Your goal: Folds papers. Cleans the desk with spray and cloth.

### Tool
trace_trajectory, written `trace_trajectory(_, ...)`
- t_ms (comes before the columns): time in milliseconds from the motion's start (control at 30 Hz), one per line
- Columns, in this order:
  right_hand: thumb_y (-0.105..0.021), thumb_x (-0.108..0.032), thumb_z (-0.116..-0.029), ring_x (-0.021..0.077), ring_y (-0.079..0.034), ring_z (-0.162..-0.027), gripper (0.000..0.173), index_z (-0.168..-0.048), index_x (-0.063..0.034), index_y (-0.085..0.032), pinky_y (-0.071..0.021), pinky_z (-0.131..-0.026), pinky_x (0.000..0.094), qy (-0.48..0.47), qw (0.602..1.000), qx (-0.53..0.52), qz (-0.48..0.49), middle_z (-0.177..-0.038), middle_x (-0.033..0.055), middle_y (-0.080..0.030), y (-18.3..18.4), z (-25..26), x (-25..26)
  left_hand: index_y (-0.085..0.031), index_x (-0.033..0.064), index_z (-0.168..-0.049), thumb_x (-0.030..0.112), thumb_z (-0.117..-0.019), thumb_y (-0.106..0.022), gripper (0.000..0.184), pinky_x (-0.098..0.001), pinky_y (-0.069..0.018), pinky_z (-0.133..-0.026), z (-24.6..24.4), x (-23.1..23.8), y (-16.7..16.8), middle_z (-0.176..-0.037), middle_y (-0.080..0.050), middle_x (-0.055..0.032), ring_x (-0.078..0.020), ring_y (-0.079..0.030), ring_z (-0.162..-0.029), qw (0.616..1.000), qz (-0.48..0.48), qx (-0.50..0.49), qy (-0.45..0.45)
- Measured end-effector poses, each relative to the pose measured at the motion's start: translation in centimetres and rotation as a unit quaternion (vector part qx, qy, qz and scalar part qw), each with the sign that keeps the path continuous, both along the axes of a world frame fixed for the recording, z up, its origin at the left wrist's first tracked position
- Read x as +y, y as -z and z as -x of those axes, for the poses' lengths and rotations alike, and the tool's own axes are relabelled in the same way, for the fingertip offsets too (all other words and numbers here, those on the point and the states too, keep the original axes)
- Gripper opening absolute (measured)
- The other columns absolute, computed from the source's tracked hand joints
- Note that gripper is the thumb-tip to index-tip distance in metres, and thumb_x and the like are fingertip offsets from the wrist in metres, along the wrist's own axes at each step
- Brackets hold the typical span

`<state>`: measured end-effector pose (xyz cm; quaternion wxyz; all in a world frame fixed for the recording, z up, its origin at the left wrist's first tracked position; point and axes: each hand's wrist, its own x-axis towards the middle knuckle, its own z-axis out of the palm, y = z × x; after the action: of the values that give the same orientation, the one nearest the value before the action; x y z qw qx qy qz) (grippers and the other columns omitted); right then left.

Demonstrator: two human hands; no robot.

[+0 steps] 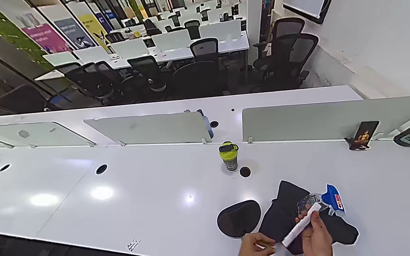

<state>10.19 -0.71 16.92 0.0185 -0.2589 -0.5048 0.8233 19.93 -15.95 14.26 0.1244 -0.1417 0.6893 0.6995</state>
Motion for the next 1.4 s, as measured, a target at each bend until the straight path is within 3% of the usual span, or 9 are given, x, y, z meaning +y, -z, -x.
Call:
trace_trajectory(67,-0.042,-0.008,-0.1073,-0.0025,-0.063,-0.061,0.025,-0.109,0.0025,-0.065,-0.0546,-0.058,0.014,-0.05,0.991,0.041,-0.117,-0.074,-0.0072,-0.067,1.1,0.2,0.4,-0.073,-0.0057,-0.115,0.005,-0.0893,-0.073,0.028,-0.0473,-0.0556,-0.094,-0.9,-3.5,3.3,-0.111,-0.073,-0.0223,-0.0323,-0.072,-0.102,0.977,0.195,0.057,0.06)
trace_trajectory(133,-0.051,-0.004,-0.1009,-0.0005,-0.063,-0.064,0.023,-0.104,0.0086,-0.07,-0.0529,-0.06,0.0153,-0.159,0.94,0.101,-0.285,-0.078,0.0007,-0.07,3.1,-0.4,0.2,-0.063,-0.0071,-0.132,0.009,-0.0877,-0.077,0.049,-0.0507,-0.0492,-0.105,-1.2,-5.7,6.0,-0.122,-0.068,-0.0261,-0.039,-0.066,-0.115,0.968,0.238,0.011,0.083)
trace_trajectory(200,-0.058,0.002,-0.0946,0.025,-0.07,-0.078,0.02,-0.101,0.0132,-0.073,-0.0569,-0.073,0.0389,-0.289,0.852,0.155,-0.407,-0.09,0.0221,-0.073,4.6,-1.2,-0.8,-0.054,-0.0091,-0.139,0.011,-0.0856,-0.08,0.063,-0.0479,-0.0486,-0.106,-0.9,-6.4,7.7,-0.121,-0.068,-0.0265,-0.0384,-0.065,-0.115,0.97,0.232,-0.006,0.077)
trace_trajectory(267,-0.064,0.002,-0.0933,0.044,-0.068,-0.098,0.018,-0.105,0.0087,-0.076,-0.0532,-0.09,0.0567,-0.425,0.77,0.137,-0.456,-0.104,0.0314,-0.069,5.3,-2.1,-2.4,-0.057,-0.0101,-0.136,0.008,-0.0835,-0.081,0.061,-0.0457,-0.0534,-0.096,-0.8,-6.0,8.7,-0.114,-0.068,-0.0273,-0.0375,-0.067,-0.104,0.974,0.222,0.013,0.044)
trace_trajectory(367,-0.061,-0.004,-0.0981,0.0444,-0.064,-0.112,0.025,-0.117,-0.0008,-0.076,-0.0488,-0.098,0.055,-0.565,0.648,0.057,-0.508,-0.117,0.0287,-0.068,5.8,-2.9,-4.8,-0.06,-0.009,-0.132,0.005,-0.0852,-0.079,0.053,-0.0399,-0.058,-0.088,-0.2,-5.9,9.1,-0.122,-0.062,-0.0298,-0.0343,-0.069,-0.099,0.979,0.201,-0.012,0.016)
trace_trajectory(500,-0.061,-0.009,-0.1001,0.0406,-0.064,-0.114,0.025,-0.119,-0.0019,-0.076,-0.048,-0.1,0.0498,-0.627,0.563,0.037,-0.536,-0.116,0.0254,-0.069,6.0,-2.8,-6.0,-0.066,-0.0093,-0.124,0.003,-0.0844,-0.08,0.044,-0.038,-0.0581,-0.091,0.0,-6.5,9.3,-0.129,-0.059,-0.0307,-0.0336,-0.069,-0.104,0.988,0.147,-0.036,0.015)
trace_trajectory(967,-0.069,-0.002,-0.0894,0.0442,-0.072,-0.09,0.016,-0.101,0.001,-0.08,-0.056,-0.077,0.0561,-0.499,0.566,0.189,-0.628,-0.096,0.0259,-0.073,8.7,-6.6,-6.3,-0.07,-0.0065,-0.121,-0.003,-0.0843,-0.076,0.038,-0.0489,-0.0441,-0.111,-1.5,-6.5,12.2,-0.132,-0.064,-0.0274,-0.0415,-0.059,-0.127,0.984,0.152,0.089,0.039)
trace_trajectory(1167,-0.047,-0.012,-0.1058,0.0411,-0.061,-0.124,0.032,-0.126,0.0022,-0.068,-0.0494,-0.097,0.0525,-0.66,0.368,-0.083,-0.65,-0.141,0.0243,-0.058,4.6,-6.1,-10.1,-0.069,-0.0036,-0.125,-0.003,-0.0885,-0.072,0.037,-0.0451,-0.0449,-0.111,-1.9,-6.0,11.8,-0.139,-0.06,-0.0256,-0.0384,-0.057,-0.13,0.984,0.158,0.041,0.072)
trace_trajectory(1400,-0.051,-0.022,-0.1043,0.0396,-0.065,-0.117,0.034,-0.124,-0.0003,-0.069,-0.0514,-0.094,0.0539,-0.626,0.411,-0.149,-0.646,-0.131,0.0244,-0.064,6.5,-6.6,-9.7,-0.07,-0.0019,-0.124,-0.007,-0.0901,-0.066,0.034,-0.0473,-0.0472,-0.108,-2.4,-4.9,13.1,-0.142,-0.057,-0.0254,-0.0415,-0.056,-0.13,0.981,0.174,0.062,0.065)
